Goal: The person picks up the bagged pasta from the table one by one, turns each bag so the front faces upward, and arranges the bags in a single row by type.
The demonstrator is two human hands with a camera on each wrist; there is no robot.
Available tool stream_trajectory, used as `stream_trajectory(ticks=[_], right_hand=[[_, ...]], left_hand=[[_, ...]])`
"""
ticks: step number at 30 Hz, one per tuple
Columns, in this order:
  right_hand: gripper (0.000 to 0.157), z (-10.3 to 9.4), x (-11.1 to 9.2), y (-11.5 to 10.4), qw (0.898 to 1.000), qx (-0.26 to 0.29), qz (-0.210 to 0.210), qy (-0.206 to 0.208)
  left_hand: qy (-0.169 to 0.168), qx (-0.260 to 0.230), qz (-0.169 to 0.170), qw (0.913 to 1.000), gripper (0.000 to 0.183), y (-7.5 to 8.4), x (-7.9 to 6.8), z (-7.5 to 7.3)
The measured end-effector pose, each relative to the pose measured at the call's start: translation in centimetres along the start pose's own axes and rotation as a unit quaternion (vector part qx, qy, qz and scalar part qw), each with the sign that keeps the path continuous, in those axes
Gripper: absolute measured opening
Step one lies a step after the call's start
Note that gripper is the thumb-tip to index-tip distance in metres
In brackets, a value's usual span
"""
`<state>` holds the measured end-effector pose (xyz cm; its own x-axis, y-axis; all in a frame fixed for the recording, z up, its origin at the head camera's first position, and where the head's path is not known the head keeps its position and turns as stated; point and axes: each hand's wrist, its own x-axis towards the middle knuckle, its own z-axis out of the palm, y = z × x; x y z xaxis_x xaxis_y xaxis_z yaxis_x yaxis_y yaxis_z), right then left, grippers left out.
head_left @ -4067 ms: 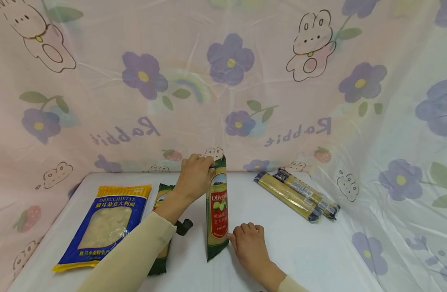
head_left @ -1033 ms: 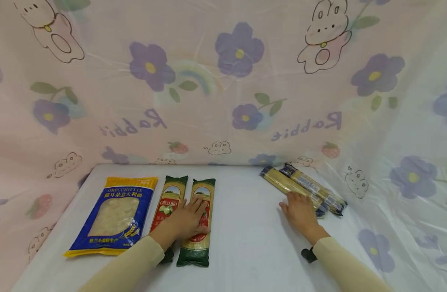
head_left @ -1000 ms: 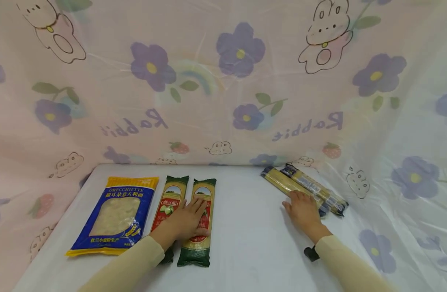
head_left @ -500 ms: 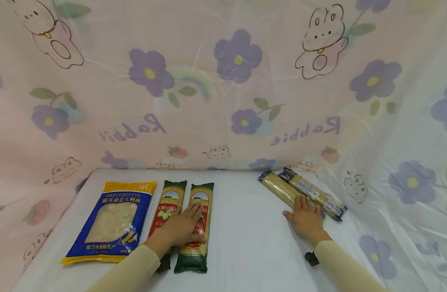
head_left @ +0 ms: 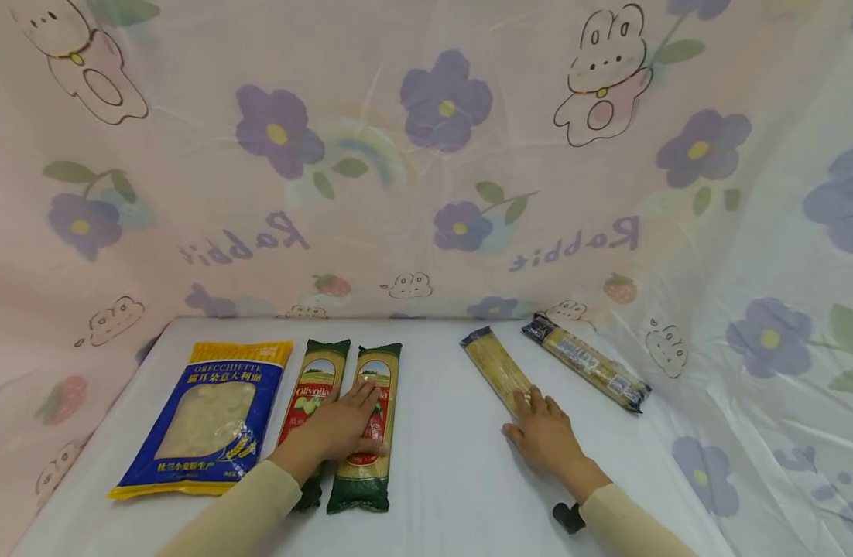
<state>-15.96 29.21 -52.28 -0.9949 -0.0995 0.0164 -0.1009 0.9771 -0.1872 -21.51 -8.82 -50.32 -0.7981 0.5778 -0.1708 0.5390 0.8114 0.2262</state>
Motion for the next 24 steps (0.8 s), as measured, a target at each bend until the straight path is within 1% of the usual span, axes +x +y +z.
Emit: stream_trajectory(ticks=[4, 7, 9, 12, 14, 15, 17, 18, 20, 22, 24], right_hand=[[0.063, 1.1, -1.6, -4.1, 1.000, 0.003, -0.009, 0.022], [0.065, 1.6, -2.7, -7.7, 1.000, 0.020, -0.007, 0.023], [0.064, 1.6, -3.3, -9.7, 0.999, 0.041, -0.013, 0.015], [0.060, 1.4, -4.0, -11.5, 0.995, 0.089, -0.033, -0.008], [0.054, 1.4, -4.2, -11.7, 0.992, 0.115, -0.049, -0.018], [0.052, 1.4, -4.3, -11.6, 0.991, 0.119, -0.054, -0.018], [0.047, 1.6, -4.5, -11.1, 0.993, 0.107, -0.057, 0.002], [0.046, 1.8, -4.6, -10.8, 0.994, 0.089, -0.056, 0.020], [0.044, 2.1, -4.8, -10.0, 0.996, 0.035, -0.055, 0.067], [0.042, 2.5, -5.2, -9.2, 0.992, -0.018, -0.052, 0.111], [0.041, 2.7, -5.5, -8.8, 0.988, -0.048, -0.051, 0.135]], left_hand=[[-0.009, -0.008, -0.010, 0.9999, 0.106, -0.2, -0.1, -0.2], [-0.017, -0.012, -0.012, 0.9997, 0.106, -0.2, 0.2, -0.5], [-0.023, -0.009, -0.017, 0.9996, 0.104, 0.2, 0.7, -0.9], [-0.015, 0.011, -0.021, 0.9996, 0.089, 1.6, 2.4, -1.6], [-0.003, 0.023, -0.013, 0.9997, 0.076, 3.0, 3.7, -1.9], [0.005, 0.026, -0.003, 0.9996, 0.070, 3.7, 4.4, -2.0], [0.013, 0.029, 0.025, 0.9992, 0.067, 5.0, 5.5, -1.8], [0.016, 0.026, 0.039, 0.9988, 0.067, 5.6, 5.9, -1.7], [0.014, 0.022, 0.059, 0.9979, 0.070, 6.5, 6.7, -1.2], [0.011, 0.025, 0.067, 0.9974, 0.070, 7.0, 7.4, -0.7], [0.014, 0.035, 0.064, 0.9972, 0.064, 7.2, 8.1, -0.4]])
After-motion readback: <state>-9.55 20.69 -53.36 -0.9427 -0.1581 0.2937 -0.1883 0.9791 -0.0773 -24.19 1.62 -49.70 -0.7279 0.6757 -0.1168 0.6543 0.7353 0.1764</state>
